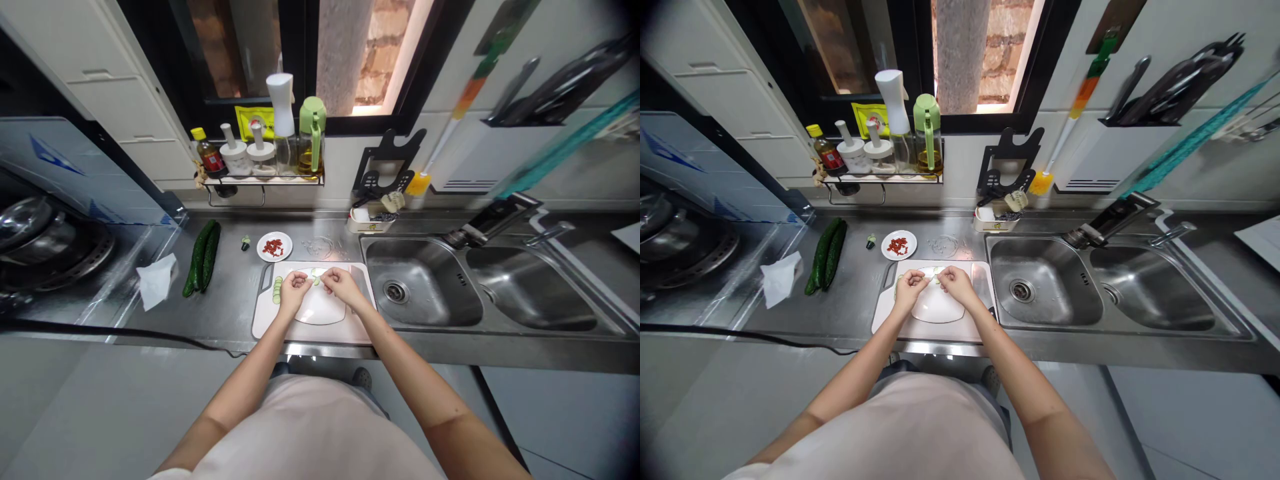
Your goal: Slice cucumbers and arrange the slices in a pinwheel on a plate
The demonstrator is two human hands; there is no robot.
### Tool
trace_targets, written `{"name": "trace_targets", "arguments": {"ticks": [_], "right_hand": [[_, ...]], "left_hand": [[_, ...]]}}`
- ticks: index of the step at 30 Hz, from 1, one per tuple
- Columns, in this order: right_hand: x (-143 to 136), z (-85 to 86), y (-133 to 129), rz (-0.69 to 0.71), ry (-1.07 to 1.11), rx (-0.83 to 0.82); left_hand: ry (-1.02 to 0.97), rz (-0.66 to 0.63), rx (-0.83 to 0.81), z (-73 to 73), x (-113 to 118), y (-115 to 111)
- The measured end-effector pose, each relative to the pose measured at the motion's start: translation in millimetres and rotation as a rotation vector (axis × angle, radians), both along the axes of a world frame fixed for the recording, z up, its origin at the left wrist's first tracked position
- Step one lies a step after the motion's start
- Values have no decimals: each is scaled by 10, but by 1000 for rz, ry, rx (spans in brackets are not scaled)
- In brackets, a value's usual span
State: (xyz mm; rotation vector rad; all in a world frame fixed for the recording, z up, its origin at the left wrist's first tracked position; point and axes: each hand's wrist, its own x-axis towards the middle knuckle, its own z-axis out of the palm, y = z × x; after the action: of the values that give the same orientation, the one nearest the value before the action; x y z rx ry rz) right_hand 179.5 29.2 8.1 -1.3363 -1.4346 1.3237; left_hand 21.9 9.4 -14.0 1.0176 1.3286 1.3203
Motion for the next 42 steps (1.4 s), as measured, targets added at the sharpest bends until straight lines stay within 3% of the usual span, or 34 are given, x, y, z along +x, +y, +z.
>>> {"name": "trace_targets", "arguments": {"ticks": [6, 13, 20, 27, 42], "right_hand": [[68, -174, 343, -33, -220, 44], [55, -416, 493, -12, -443, 50], [44, -538, 546, -8, -537, 24], [21, -613, 582, 13, -654, -13], [-52, -589, 545, 39, -835, -37]], "left_hand": [[134, -2, -20, -175, 52, 302], [410, -32, -133, -340, 50, 456], [553, -33, -205, -317, 61, 457], [818, -135, -335, -261, 93, 481], [1021, -194, -310, -305, 133, 488]]}}
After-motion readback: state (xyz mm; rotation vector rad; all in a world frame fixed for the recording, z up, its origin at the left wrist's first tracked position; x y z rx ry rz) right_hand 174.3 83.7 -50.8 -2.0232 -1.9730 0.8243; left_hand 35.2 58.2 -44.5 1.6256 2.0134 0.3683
